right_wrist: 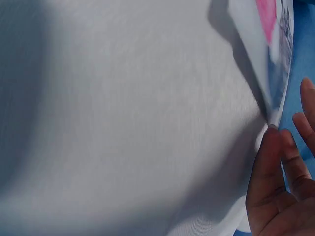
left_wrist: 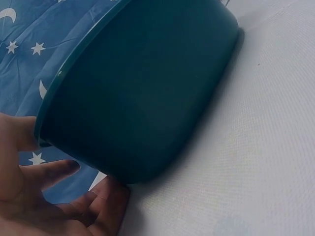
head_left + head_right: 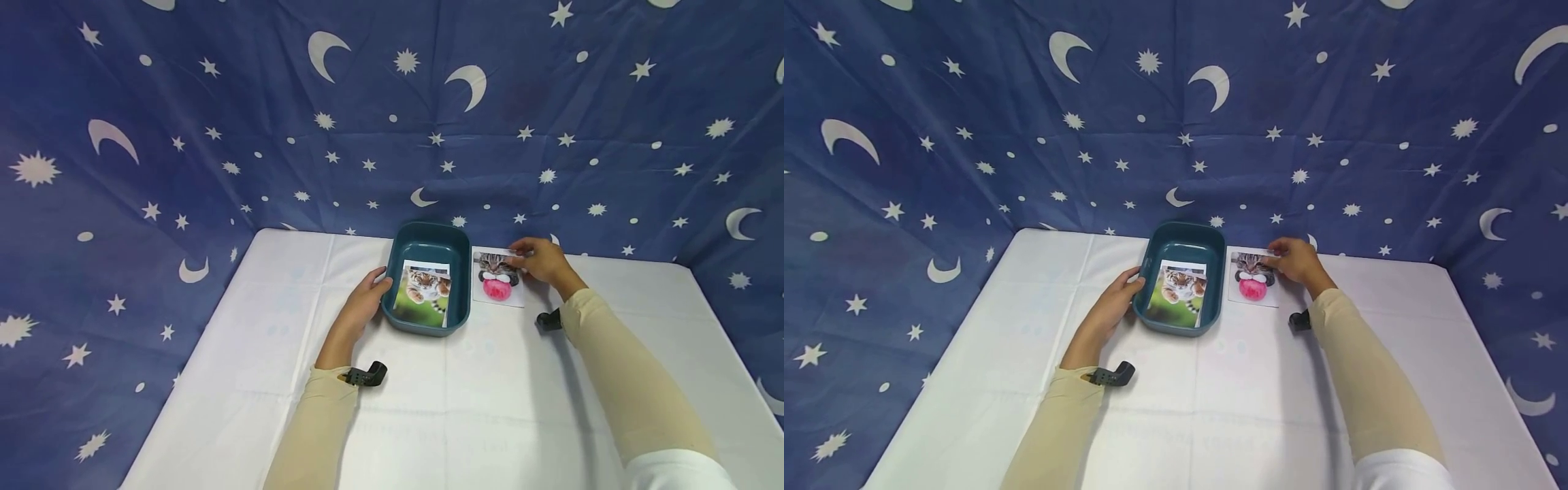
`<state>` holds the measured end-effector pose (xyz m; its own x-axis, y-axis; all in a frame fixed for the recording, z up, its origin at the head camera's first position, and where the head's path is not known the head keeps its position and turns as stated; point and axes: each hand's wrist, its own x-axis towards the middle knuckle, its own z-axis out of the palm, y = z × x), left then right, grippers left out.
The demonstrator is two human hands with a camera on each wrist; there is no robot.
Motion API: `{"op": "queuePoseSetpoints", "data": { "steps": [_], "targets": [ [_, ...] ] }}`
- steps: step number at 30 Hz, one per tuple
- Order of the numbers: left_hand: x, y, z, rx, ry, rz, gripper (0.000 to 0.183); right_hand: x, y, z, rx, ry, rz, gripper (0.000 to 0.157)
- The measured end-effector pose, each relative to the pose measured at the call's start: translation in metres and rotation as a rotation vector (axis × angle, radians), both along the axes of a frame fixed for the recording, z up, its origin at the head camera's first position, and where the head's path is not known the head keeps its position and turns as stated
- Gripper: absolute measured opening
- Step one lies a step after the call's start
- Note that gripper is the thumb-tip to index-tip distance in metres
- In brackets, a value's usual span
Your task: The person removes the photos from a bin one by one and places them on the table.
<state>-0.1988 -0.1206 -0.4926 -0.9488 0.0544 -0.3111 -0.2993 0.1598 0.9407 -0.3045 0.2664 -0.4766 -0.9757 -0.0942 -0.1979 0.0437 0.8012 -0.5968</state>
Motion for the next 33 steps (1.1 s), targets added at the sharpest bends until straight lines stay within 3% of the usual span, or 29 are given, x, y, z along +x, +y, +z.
{"op": "queuePoseSetpoints", "data": {
  "steps": [5, 9, 13, 22, 27, 33],
  "targets": [
    [0.0, 0.0, 0.0, -0.006, 0.004, 0.001, 0.057, 0.002, 0.003, 0.004, 0.001, 0.029, 0.003, 0.047],
    [0.001, -0.001, 0.002, -0.001, -0.002, 0.003, 0.056, 0.004, -0.012, 0.017, -0.12, 0.007, 0.031, 0.052],
    [0.002, -0.001, 0.002, 0.004, -0.001, 0.009, 0.055, 0.008, -0.038, 0.038, -0.225, -0.024, 0.112, 0.053],
    [-0.002, 0.001, 0.001, 0.015, 0.0, -0.013, 0.057, 0.013, -0.101, 0.082, -0.288, -0.114, 0.321, 0.053],
    [-0.003, 0.002, 0.005, 0.005, -0.005, -0.004, 0.057, 0.004, -0.129, 0.085, -0.269, -0.189, 0.345, 0.047],
    [-0.004, 0.001, 0.006, -0.003, -0.027, 0.005, 0.057, -0.002, -0.151, 0.071, -0.234, -0.27, 0.36, 0.04]
  ]
}}
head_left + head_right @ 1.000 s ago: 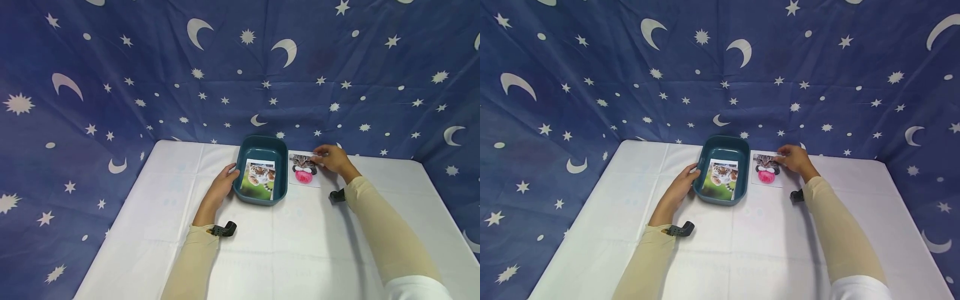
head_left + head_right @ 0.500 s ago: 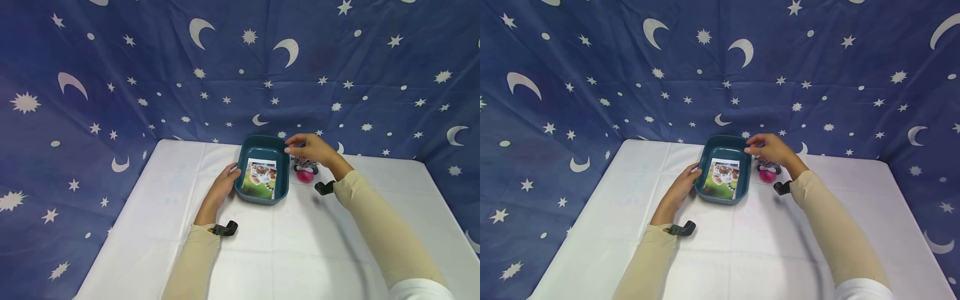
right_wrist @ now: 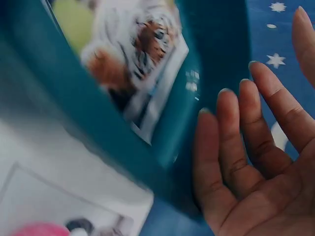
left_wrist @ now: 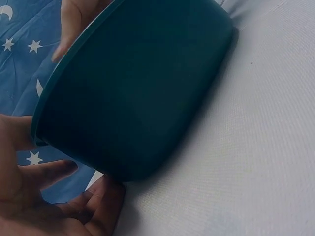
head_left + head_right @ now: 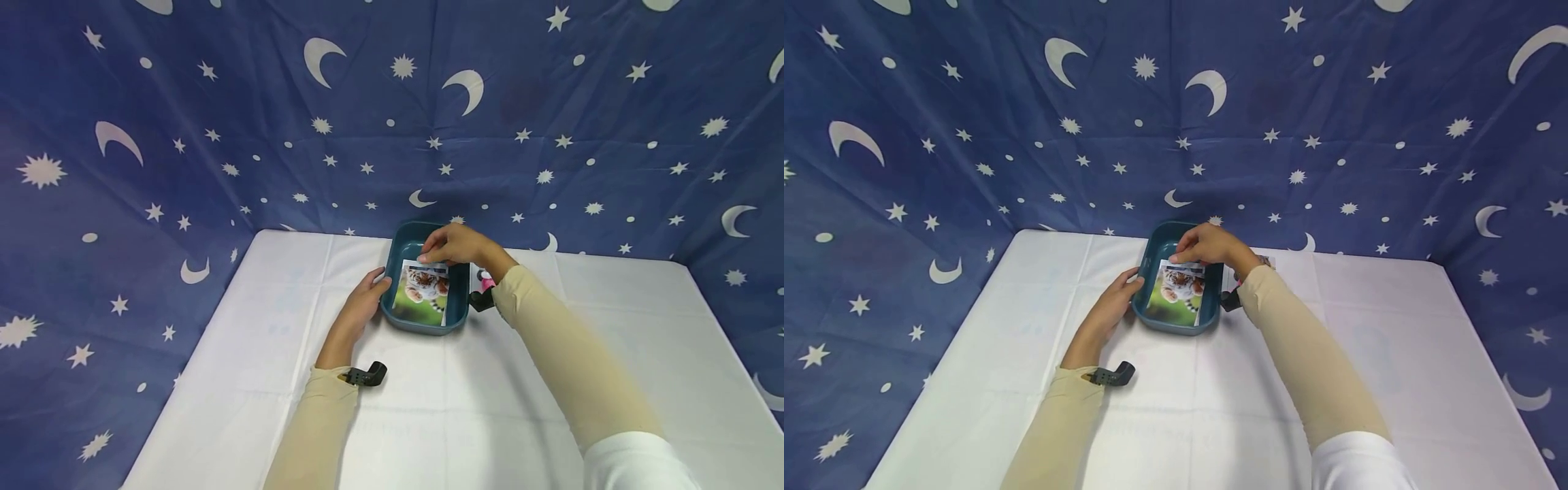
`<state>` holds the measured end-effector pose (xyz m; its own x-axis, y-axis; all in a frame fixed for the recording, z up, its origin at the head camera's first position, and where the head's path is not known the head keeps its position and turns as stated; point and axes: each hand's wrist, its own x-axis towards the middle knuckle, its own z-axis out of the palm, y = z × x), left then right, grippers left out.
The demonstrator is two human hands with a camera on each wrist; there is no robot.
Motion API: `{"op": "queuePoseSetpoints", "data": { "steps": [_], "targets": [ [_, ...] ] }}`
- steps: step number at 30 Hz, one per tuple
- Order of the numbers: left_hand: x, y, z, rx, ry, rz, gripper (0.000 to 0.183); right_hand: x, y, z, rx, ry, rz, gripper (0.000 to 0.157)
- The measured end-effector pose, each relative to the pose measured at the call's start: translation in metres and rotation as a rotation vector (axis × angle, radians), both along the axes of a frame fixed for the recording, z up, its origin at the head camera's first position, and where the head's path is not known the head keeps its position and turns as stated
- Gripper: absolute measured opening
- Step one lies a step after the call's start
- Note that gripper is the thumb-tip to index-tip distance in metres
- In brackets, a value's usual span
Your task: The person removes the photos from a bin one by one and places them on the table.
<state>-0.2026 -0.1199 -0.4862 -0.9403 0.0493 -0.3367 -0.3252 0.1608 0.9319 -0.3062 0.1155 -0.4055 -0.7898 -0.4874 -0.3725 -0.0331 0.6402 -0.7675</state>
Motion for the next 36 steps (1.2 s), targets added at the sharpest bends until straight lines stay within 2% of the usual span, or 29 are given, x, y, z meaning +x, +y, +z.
{"op": "queuePoseSetpoints", "data": {
  "steps": [5, 11, 15, 22, 31, 36],
  "targets": [
    [0.0, -0.002, 0.002, 0.01, -0.017, -0.005, 0.057, -0.002, -0.014, -0.011, 0.06, 0.024, 0.028, 0.034],
    [-0.004, -0.003, 0.003, 0.02, -0.009, -0.022, 0.058, -0.003, -0.027, -0.015, 0.146, 0.029, 0.044, 0.032],
    [-0.007, -0.005, 0.002, 0.024, -0.011, -0.021, 0.058, -0.005, -0.032, -0.022, 0.203, 0.031, 0.028, 0.031],
    [-0.012, -0.005, 0.0, 0.023, -0.005, -0.021, 0.057, -0.008, -0.032, -0.034, 0.174, -0.022, -0.009, 0.028],
    [-0.007, -0.004, 0.001, 0.033, 0.0, -0.03, 0.057, -0.004, -0.035, -0.034, 0.239, 0.051, 0.012, 0.031],
    [-0.005, -0.003, 0.001, 0.028, 0.002, -0.017, 0.057, -0.003, -0.035, -0.035, 0.261, 0.081, 0.028, 0.028]
  ]
}}
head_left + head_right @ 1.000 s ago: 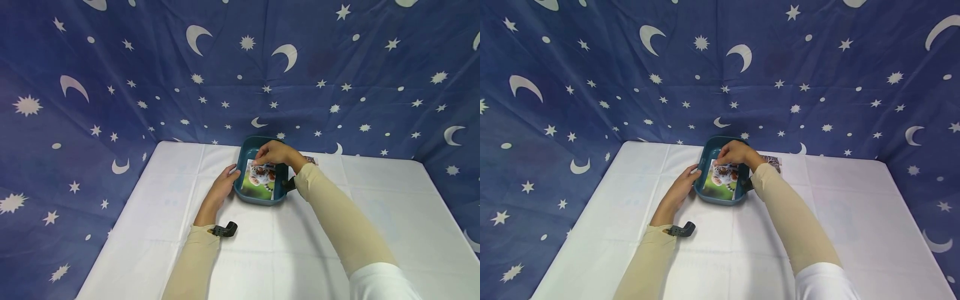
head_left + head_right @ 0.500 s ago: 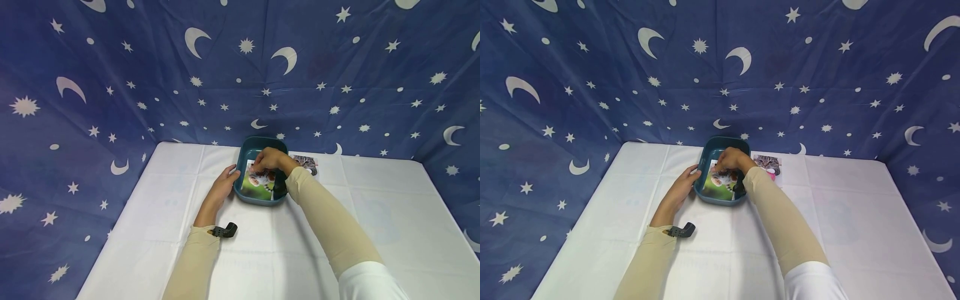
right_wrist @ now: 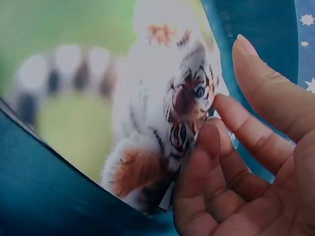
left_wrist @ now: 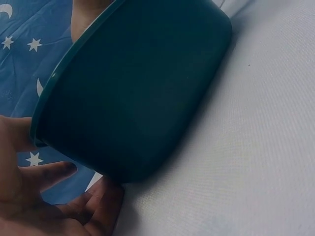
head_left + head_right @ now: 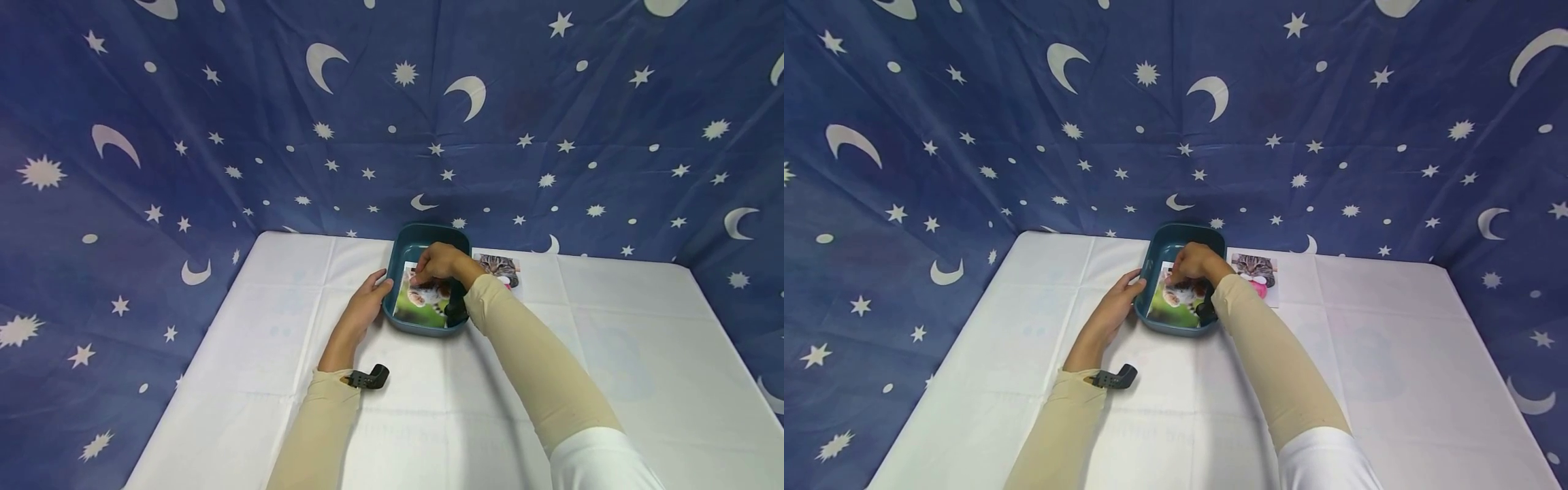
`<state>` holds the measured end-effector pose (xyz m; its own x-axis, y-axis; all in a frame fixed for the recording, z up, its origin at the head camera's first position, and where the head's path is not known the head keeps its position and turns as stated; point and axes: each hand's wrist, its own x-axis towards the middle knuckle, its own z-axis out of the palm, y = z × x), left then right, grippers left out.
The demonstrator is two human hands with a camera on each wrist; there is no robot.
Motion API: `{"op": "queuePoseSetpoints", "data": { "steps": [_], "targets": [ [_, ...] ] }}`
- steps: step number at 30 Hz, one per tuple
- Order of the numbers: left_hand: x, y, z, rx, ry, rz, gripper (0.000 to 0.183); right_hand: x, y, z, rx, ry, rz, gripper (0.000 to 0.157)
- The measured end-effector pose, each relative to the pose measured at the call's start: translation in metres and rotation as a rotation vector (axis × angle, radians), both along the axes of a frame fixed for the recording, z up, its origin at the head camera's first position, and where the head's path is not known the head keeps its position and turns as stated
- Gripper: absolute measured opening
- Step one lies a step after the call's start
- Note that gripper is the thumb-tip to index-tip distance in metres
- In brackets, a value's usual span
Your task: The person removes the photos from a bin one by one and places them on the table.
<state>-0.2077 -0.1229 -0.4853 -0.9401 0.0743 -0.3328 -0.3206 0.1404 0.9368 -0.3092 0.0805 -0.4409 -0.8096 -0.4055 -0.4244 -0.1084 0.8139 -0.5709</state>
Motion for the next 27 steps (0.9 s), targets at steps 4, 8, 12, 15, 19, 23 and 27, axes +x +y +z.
{"op": "queuePoseSetpoints", "data": {
  "steps": [4, 8, 12, 15, 19, 23, 27],
  "targets": [
    [0.0, 0.003, 0.0, -0.007, 0.011, 0.007, 0.057, 0.0, 0.001, 0.0, -0.031, 0.012, 0.013, 0.022],
    [0.001, 0.004, -0.001, -0.007, 0.01, 0.012, 0.057, 0.0, 0.001, 0.002, -0.105, -0.044, 0.03, 0.017],
    [0.001, 0.004, -0.001, -0.01, 0.009, 0.009, 0.057, 0.003, 0.002, 0.011, -0.157, -0.141, 0.026, 0.017],
    [0.001, 0.004, -0.001, -0.006, 0.006, 0.001, 0.058, 0.005, 0.003, 0.02, -0.154, -0.161, 0.047, 0.026],
    [0.0, 0.003, 0.001, 0.002, -0.001, -0.001, 0.059, 0.01, 0.003, 0.032, -0.124, -0.153, 0.088, 0.035],
    [0.0, 0.001, 0.001, 0.006, 0.002, 0.01, 0.058, 0.017, 0.006, 0.039, -0.113, -0.089, 0.108, 0.041],
    [0.001, 0.0, 0.0, 0.016, 0.006, 0.009, 0.059, 0.023, 0.021, 0.043, -0.203, -0.01, 0.035, 0.039]
  ]
}}
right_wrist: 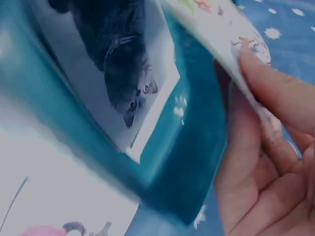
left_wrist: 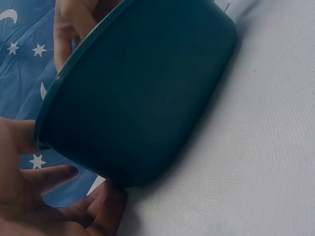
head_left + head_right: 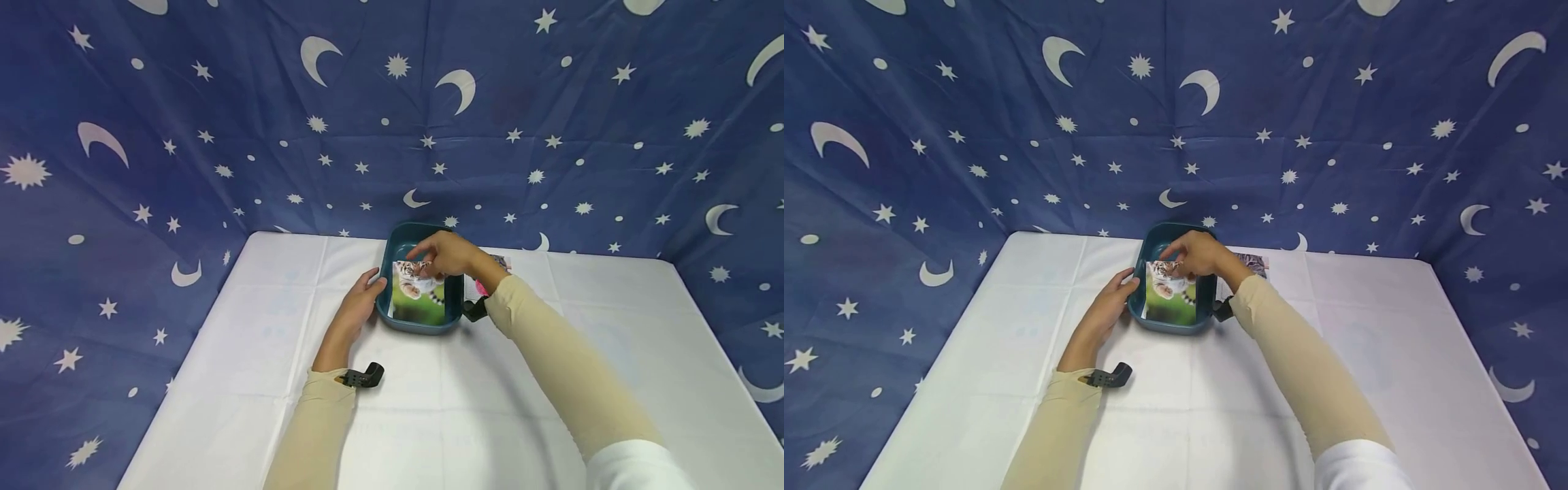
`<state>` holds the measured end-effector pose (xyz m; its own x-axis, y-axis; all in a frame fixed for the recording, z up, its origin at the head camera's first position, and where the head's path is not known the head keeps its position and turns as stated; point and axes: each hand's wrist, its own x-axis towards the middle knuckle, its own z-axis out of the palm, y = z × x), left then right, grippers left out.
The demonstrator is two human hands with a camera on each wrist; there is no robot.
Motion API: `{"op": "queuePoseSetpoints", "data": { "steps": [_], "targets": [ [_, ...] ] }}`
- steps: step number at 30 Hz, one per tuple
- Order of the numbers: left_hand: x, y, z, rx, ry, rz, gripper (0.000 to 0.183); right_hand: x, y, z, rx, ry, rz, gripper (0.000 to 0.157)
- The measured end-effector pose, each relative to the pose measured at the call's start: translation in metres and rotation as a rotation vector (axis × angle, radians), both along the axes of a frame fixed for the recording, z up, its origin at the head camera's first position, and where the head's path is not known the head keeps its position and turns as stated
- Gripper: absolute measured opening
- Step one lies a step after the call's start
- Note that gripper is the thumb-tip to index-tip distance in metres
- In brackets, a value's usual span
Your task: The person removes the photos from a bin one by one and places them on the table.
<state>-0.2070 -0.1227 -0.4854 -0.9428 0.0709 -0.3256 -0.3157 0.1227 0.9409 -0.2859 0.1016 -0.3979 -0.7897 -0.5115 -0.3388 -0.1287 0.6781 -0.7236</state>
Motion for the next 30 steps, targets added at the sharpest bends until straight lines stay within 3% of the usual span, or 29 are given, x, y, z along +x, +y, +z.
{"op": "queuePoseSetpoints", "data": {
  "steps": [6, 14, 22, 30],
  "targets": [
    [-0.001, 0.0, 0.0, -0.014, -0.003, -0.018, 0.059, 0.004, 0.049, 0.013, -0.175, 0.044, -0.16, 0.023],
    [-0.003, 0.0, 0.004, -0.022, -0.014, -0.018, 0.059, 0.004, 0.136, 0.023, -0.172, 0.123, -0.361, 0.029],
    [-0.006, -0.001, 0.004, -0.028, -0.021, -0.031, 0.059, 0.002, 0.214, -0.003, -0.045, 0.112, -0.416, 0.037],
    [-0.007, -0.005, 0.004, -0.022, -0.031, -0.039, 0.059, 0.002, 0.242, -0.027, 0.003, 0.098, -0.473, 0.04]
  ]
}}
